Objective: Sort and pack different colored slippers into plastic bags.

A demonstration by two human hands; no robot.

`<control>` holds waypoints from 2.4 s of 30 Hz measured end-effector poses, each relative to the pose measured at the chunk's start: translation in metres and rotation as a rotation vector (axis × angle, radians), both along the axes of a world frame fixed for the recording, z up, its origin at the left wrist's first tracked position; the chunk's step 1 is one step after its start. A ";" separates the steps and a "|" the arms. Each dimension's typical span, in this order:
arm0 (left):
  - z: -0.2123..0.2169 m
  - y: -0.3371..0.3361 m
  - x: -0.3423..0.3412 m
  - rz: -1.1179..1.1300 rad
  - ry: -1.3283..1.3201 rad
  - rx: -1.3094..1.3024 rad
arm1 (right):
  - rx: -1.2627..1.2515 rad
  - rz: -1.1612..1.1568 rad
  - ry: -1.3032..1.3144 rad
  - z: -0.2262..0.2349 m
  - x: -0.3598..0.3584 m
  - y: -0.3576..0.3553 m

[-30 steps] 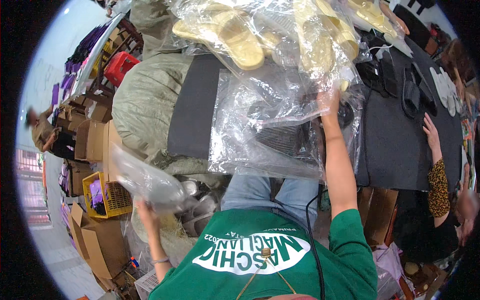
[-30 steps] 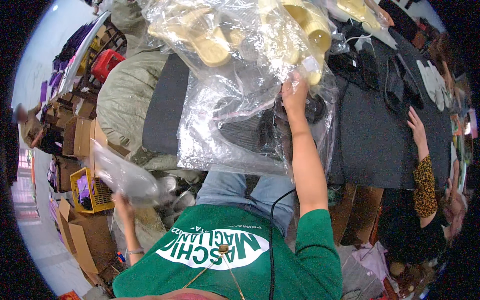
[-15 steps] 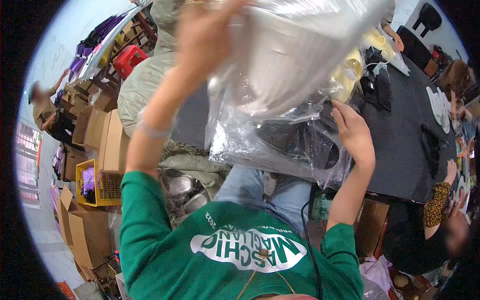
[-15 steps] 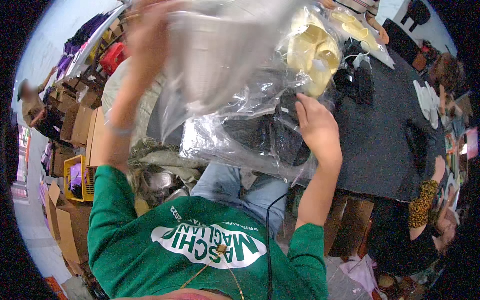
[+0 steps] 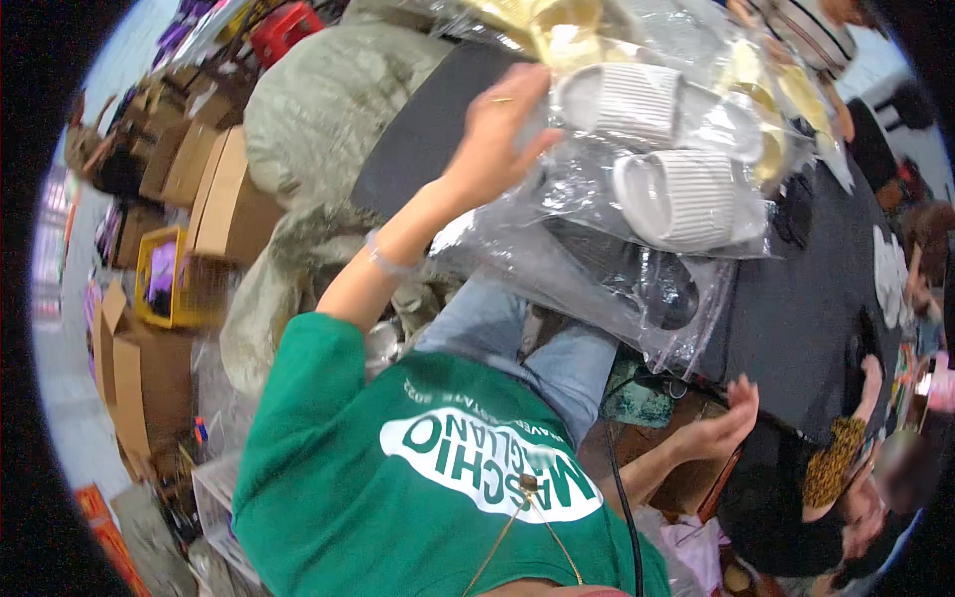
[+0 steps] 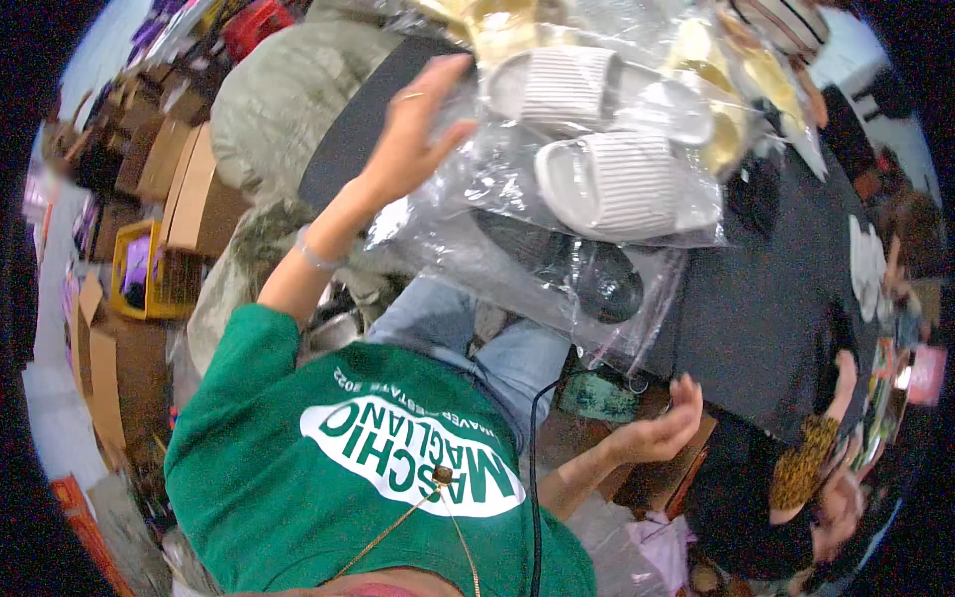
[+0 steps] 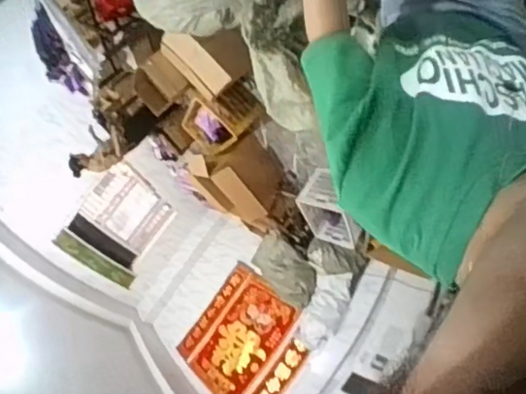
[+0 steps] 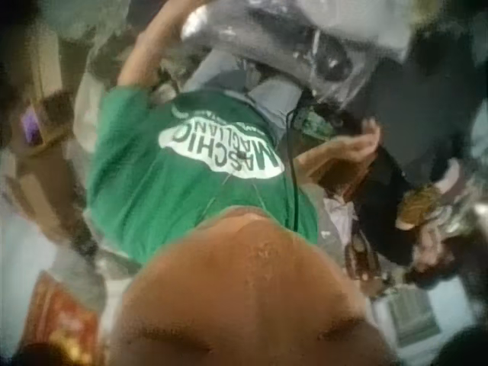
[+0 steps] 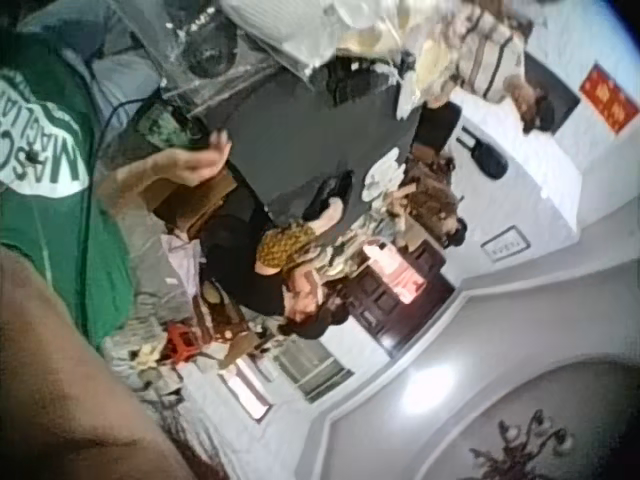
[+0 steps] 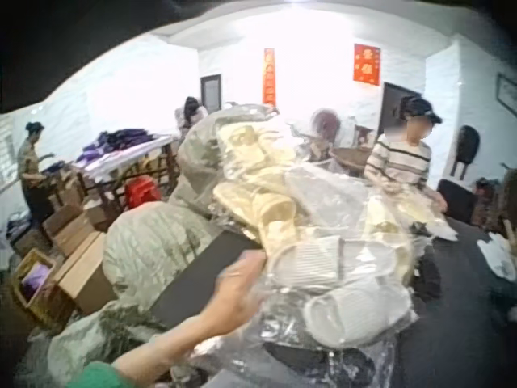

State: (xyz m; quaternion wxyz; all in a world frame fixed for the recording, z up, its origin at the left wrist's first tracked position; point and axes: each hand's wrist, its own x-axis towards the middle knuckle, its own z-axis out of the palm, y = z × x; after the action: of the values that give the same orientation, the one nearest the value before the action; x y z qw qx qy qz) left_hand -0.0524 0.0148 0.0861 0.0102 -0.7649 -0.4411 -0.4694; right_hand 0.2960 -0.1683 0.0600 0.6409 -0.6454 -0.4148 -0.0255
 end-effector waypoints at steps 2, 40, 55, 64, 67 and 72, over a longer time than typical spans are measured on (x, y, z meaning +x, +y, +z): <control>-0.016 -0.068 -0.049 0.339 -0.130 0.002 | -0.115 -0.153 -0.071 -0.028 0.018 -0.024; -0.320 -0.495 -0.282 1.177 1.383 -1.346 | -0.943 1.540 0.084 -0.279 -0.354 0.024; -0.284 -0.515 -0.374 1.168 0.287 -1.638 | -1.081 1.617 0.268 -0.266 -0.411 0.014; -0.284 -0.543 -0.396 0.963 0.792 -1.628 | -1.143 1.773 0.349 -0.257 -0.459 -0.025; -0.297 -0.516 -0.385 0.828 1.137 -1.719 | -1.161 1.718 0.347 -0.271 -0.463 -0.008; -0.291 -0.535 -0.376 0.325 1.352 -1.380 | -1.160 1.609 0.363 -0.291 -0.451 0.047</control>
State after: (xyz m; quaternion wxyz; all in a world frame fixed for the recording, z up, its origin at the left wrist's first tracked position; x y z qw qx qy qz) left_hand -0.4280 -0.5205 -0.2053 -0.1240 -0.6406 -0.6198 0.4360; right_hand -0.1551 -0.1212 -0.2311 0.1079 -0.3800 -0.5717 0.7191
